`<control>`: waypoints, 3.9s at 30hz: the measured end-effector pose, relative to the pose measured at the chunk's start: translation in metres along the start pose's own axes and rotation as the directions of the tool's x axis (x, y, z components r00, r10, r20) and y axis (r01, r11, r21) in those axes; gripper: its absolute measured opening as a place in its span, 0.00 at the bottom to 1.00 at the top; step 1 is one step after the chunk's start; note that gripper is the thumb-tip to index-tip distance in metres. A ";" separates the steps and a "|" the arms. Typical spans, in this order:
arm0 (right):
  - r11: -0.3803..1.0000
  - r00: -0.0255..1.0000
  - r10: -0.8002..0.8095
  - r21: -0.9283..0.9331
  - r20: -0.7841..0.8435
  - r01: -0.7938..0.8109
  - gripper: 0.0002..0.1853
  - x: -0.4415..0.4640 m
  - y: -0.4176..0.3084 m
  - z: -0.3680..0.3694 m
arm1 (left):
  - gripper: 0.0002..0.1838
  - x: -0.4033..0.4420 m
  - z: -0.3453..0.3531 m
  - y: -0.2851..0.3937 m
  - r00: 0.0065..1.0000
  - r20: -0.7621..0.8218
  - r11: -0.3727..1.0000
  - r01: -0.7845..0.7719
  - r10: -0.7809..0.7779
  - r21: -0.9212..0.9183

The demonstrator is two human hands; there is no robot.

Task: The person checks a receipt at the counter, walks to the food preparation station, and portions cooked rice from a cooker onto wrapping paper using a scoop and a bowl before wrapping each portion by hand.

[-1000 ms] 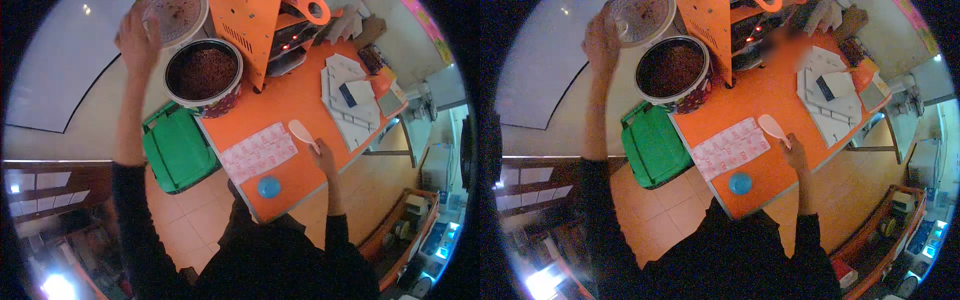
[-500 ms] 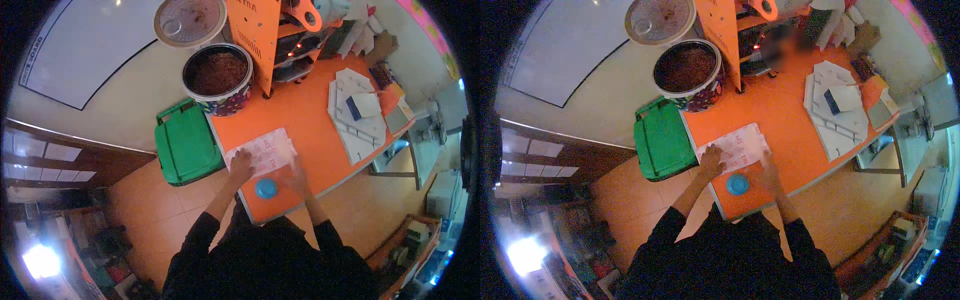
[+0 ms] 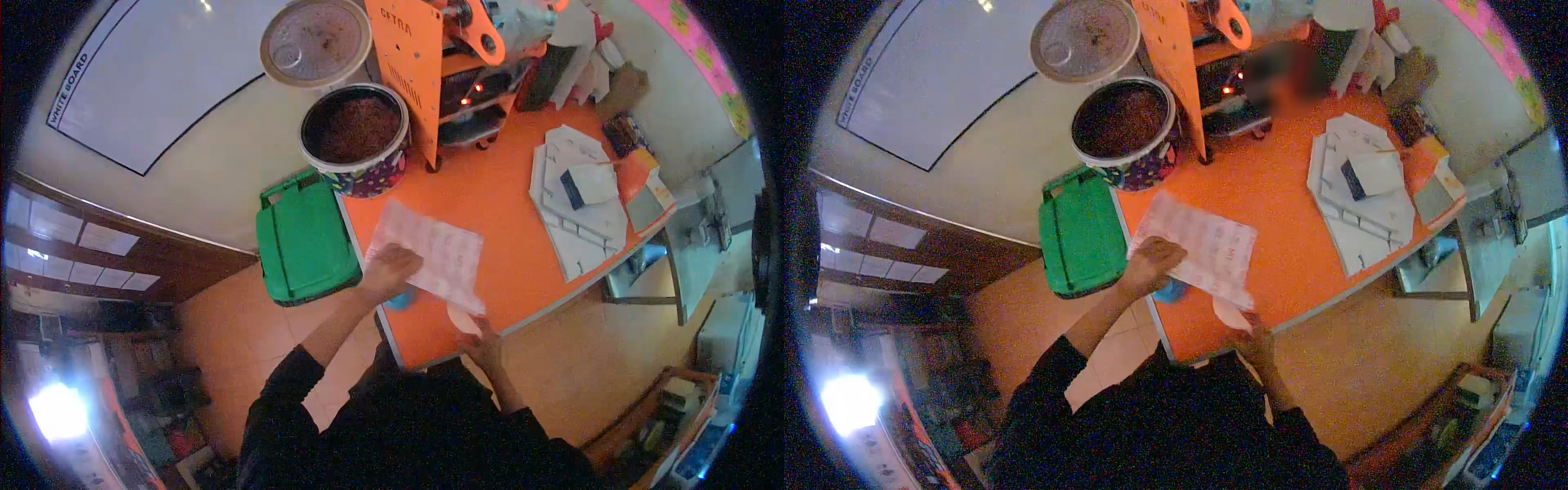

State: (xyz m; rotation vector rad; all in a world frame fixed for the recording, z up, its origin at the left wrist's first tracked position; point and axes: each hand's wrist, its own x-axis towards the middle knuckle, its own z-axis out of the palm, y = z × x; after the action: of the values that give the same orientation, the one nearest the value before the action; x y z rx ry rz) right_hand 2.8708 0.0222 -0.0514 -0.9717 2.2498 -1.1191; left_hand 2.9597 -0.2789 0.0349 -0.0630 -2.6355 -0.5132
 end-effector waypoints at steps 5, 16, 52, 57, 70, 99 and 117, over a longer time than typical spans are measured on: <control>0.968 0.970 -0.236 -0.102 -0.052 0.230 0.12 -0.014 0.021 -0.010 | 0.20 -0.065 0.021 -0.013 0.901 -0.062 0.903 0.428 -0.430 -0.051; 0.943 0.954 -0.298 -0.163 -0.021 0.291 0.23 0.161 -0.041 0.006 | 0.35 -0.092 0.092 0.049 0.427 -0.457 0.561 0.801 -0.780 -0.210; 0.952 0.998 -0.054 0.299 -0.042 0.064 0.15 0.197 -0.092 -0.019 | 0.43 -0.052 0.097 0.043 0.804 -0.008 0.796 0.587 -0.594 -0.148; 0.856 0.847 -0.512 -0.173 -0.147 0.487 0.10 0.277 -0.221 -0.019 | 0.48 -0.046 0.094 0.043 0.772 0.118 0.767 0.634 -0.624 -0.096; -0.208 0.489 -0.475 -0.633 0.732 0.746 0.10 0.510 -0.328 0.105 | 0.75 0.016 -0.051 -0.171 0.454 -0.545 0.698 0.581 -0.705 -0.419; -0.231 0.554 -0.440 -0.685 0.707 0.691 0.12 0.456 -0.350 0.054 | 0.76 0.013 -0.050 -0.153 0.329 -0.431 0.497 0.785 -0.840 -0.370; 0.204 0.523 -0.595 -0.515 0.610 0.833 0.17 0.457 -0.311 0.072 | 0.57 0.011 -0.077 -0.098 0.375 -0.607 0.682 0.601 -0.701 -0.416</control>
State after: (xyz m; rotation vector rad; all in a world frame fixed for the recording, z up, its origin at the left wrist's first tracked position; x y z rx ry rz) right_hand 2.7404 -0.4898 0.1258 -2.6055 1.9446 -0.0612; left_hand 2.9704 -0.3990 0.0699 1.0126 -1.6943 -0.7565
